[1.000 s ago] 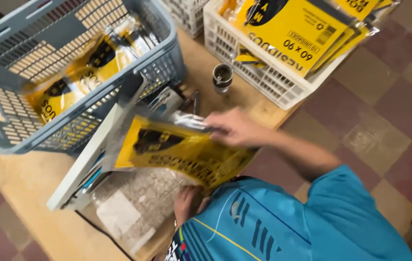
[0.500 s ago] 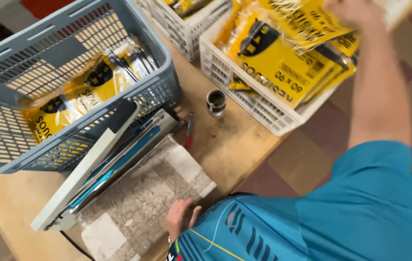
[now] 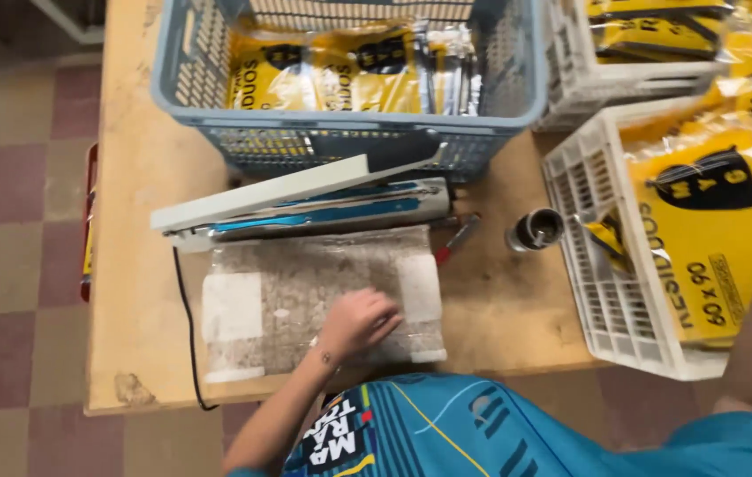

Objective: Sealing plastic bags using a manual heat sealer and placing them into a collection basket

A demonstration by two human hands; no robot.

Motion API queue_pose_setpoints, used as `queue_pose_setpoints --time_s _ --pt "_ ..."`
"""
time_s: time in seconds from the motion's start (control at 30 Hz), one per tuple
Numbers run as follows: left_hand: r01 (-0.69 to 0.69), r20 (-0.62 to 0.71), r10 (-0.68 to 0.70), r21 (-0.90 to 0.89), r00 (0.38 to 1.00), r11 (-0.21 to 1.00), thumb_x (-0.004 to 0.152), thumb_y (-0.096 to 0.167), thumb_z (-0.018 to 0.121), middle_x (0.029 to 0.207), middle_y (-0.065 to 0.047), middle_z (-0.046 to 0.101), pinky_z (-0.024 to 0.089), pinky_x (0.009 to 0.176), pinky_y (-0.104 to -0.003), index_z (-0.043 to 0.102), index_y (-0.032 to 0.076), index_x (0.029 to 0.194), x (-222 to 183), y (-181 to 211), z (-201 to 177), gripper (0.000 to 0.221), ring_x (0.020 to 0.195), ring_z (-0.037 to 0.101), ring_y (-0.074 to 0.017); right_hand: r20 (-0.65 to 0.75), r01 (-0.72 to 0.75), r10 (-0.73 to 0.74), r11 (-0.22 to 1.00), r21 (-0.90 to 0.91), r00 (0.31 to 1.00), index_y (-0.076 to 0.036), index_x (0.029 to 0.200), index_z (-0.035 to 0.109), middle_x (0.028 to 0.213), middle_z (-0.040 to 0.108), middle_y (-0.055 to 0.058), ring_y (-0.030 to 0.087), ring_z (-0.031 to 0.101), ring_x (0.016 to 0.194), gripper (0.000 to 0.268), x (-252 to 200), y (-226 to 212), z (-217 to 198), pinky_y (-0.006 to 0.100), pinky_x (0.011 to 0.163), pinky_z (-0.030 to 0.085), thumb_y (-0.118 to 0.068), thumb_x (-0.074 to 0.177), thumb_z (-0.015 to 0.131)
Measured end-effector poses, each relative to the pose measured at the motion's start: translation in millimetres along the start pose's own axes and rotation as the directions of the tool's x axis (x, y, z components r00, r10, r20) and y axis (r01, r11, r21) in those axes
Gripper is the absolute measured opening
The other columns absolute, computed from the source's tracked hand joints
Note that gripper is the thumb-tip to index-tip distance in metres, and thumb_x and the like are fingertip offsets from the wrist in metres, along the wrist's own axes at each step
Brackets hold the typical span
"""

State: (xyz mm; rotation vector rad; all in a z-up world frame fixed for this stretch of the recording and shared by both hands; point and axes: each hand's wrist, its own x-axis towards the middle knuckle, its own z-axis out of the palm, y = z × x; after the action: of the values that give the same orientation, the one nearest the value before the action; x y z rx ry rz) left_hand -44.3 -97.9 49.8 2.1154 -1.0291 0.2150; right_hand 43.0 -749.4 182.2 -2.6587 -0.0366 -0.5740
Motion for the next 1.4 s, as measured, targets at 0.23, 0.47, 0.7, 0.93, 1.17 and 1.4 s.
queue_pose_setpoints --time_s 0.23,0.47,0.7,0.93,1.17,1.4 --pt "-0.137 0.125 0.158 -0.161 0.980 0.977 0.096 0.035 0.066 0.067 -0.008 0.061 0.038 0.049 -0.050 0.053 0.018 0.072 104 -37 72 0.032 0.067 0.062 -0.0328 0.487 -0.200 0.060 0.950 0.240 0.871 0.001 0.131 0.057 0.115 0.059 0.015 0.023 0.059 0.099 0.035 145 -314 100 0.033 0.084 0.052 -0.016 0.101 0.061" --pt "-0.196 0.209 0.249 -0.247 0.946 0.949 0.098 0.048 0.053 0.065 -0.012 0.066 0.040 0.044 -0.049 0.061 0.016 0.073 88 -58 149 0.042 0.062 0.066 -0.0346 0.683 -0.525 0.288 0.835 0.164 0.672 -0.003 0.110 0.059 0.094 0.065 0.012 0.019 0.069 0.081 0.034 238 -228 340 0.034 0.057 0.054 -0.031 0.097 0.072" --pt "0.017 0.373 0.121 -0.348 0.920 0.937 0.094 0.063 0.042 0.067 -0.010 0.067 0.040 0.049 -0.042 0.069 0.020 0.076 93 -51 121 0.054 0.071 0.070 -0.0310 0.558 -0.670 0.674 0.696 -0.259 0.485 -0.001 0.133 0.045 0.117 0.061 0.018 0.032 0.064 0.094 0.082 266 -221 440 0.044 0.070 0.055 -0.049 0.081 0.087" --pt "0.145 0.417 0.107 -0.528 0.902 0.837 0.097 0.061 0.040 0.061 -0.004 0.039 0.032 0.051 -0.039 0.059 0.023 0.089 94 -55 105 0.043 0.055 0.047 -0.0242 0.555 -0.768 0.650 0.640 -0.030 0.520 -0.010 0.117 0.057 0.115 0.071 0.011 0.025 0.071 0.098 0.050 259 -265 457 0.040 0.080 0.060 -0.028 0.083 0.087" --pt "0.139 0.401 0.080 -0.486 0.912 0.863 0.093 0.065 0.039 0.068 -0.011 0.061 0.045 0.060 -0.041 0.063 0.020 0.092 94 -55 112 0.051 0.074 0.067 -0.0289 0.655 -0.659 0.436 0.742 0.125 0.616 -0.011 0.129 0.052 0.131 0.066 0.013 0.028 0.067 0.117 0.040 270 -313 415 0.042 0.093 0.061 -0.010 0.094 0.070" --pt "0.206 0.624 0.069 -0.358 0.778 0.911 0.087 0.068 0.040 0.088 -0.002 0.075 0.050 0.065 -0.042 0.068 0.023 0.090 113 -52 107 0.052 0.086 0.071 -0.0263 0.002 0.524 -0.530 0.838 -0.154 0.848 -0.003 0.104 0.053 0.081 0.061 0.020 0.046 0.060 0.073 0.024 271 -357 264 0.052 0.063 0.042 -0.013 0.100 0.074"
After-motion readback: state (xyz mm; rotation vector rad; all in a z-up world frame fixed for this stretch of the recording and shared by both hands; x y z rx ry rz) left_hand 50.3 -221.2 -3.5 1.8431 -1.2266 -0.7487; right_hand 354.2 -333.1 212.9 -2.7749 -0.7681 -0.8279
